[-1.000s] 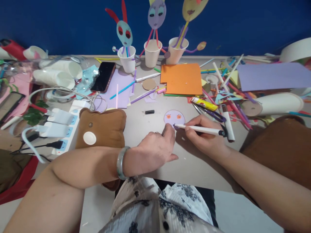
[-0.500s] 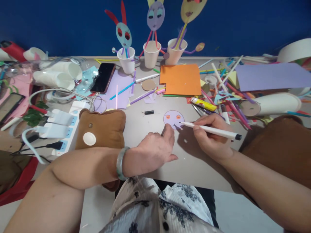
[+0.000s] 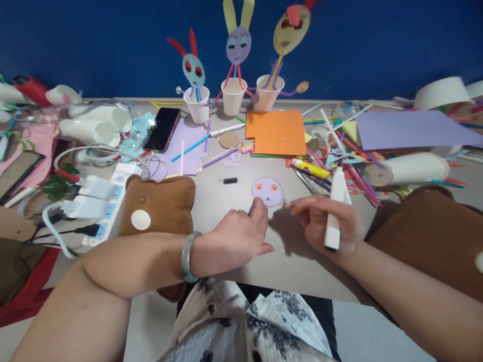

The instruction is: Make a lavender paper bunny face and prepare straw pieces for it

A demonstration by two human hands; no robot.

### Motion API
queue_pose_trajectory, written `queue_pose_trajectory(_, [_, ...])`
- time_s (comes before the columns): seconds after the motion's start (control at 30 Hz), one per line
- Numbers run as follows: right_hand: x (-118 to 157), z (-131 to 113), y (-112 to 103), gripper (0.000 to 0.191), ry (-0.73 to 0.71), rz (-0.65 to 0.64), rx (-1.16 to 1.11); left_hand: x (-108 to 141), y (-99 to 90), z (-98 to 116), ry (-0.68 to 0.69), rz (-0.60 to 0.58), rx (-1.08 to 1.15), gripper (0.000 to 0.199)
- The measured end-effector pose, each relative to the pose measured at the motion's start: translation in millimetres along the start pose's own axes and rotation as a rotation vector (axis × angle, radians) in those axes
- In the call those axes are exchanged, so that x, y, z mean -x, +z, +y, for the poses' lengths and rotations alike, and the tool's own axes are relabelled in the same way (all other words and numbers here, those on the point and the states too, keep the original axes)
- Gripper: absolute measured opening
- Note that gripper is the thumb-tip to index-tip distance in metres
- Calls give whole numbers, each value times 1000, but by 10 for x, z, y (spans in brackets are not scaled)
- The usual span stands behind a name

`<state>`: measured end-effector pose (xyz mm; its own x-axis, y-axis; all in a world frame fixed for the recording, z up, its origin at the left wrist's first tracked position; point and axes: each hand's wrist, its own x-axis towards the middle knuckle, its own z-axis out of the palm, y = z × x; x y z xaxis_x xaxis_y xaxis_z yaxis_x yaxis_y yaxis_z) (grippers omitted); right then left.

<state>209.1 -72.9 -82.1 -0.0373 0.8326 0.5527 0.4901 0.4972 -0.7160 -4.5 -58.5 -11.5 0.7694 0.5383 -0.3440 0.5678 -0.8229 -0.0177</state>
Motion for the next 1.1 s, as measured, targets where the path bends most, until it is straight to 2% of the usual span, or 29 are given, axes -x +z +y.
queue_pose_trajectory(0.1, [-24,-45,-82,15,-266,-142,67,15,3,-24,27,54,-11,73])
queue_pose_trajectory(0.2, [-140,-152,-128,34,-534,-264,35,29,-52,-40,48,35,6,69])
queue_pose_trajectory(0.27, [-204,-221,-127,42,-614,-240,58,38,-102,-37,32,21,11,69])
queue_pose_trajectory(0.37, [-232,-277,-100,40,-698,-124,107,49,-165,-44,5,43,3,67])
queue_pose_trajectory(0.47, [-204,-278,-65,41,-728,-69,112,39,-212,-139,-75,108,3,50])
queue_pose_trajectory(0.57, [-158,-243,-24,58,-640,-57,69,-3,-233,-339,-260,199,-19,30])
queue_pose_trajectory(0.67, [-113,-200,5,69,-529,-40,52,-55,-204,-546,-374,238,-45,32])
queue_pose_trajectory(0.8, [-70,-193,-6,42,-365,-104,76,-111,-130,-688,-337,165,3,35])
queue_pose_trajectory(0.87, [-69,-220,-15,32,-245,-136,65,-138,-103,-717,-324,165,37,36])
queue_pose_trajectory(0.97, [-120,-274,-3,34,24,-78,-62,-178,-83,-747,-328,220,91,36])
queue_pose_trajectory(1.1, [-268,-294,47,38,351,77,-309,-207,-97,-772,-260,296,312,19])
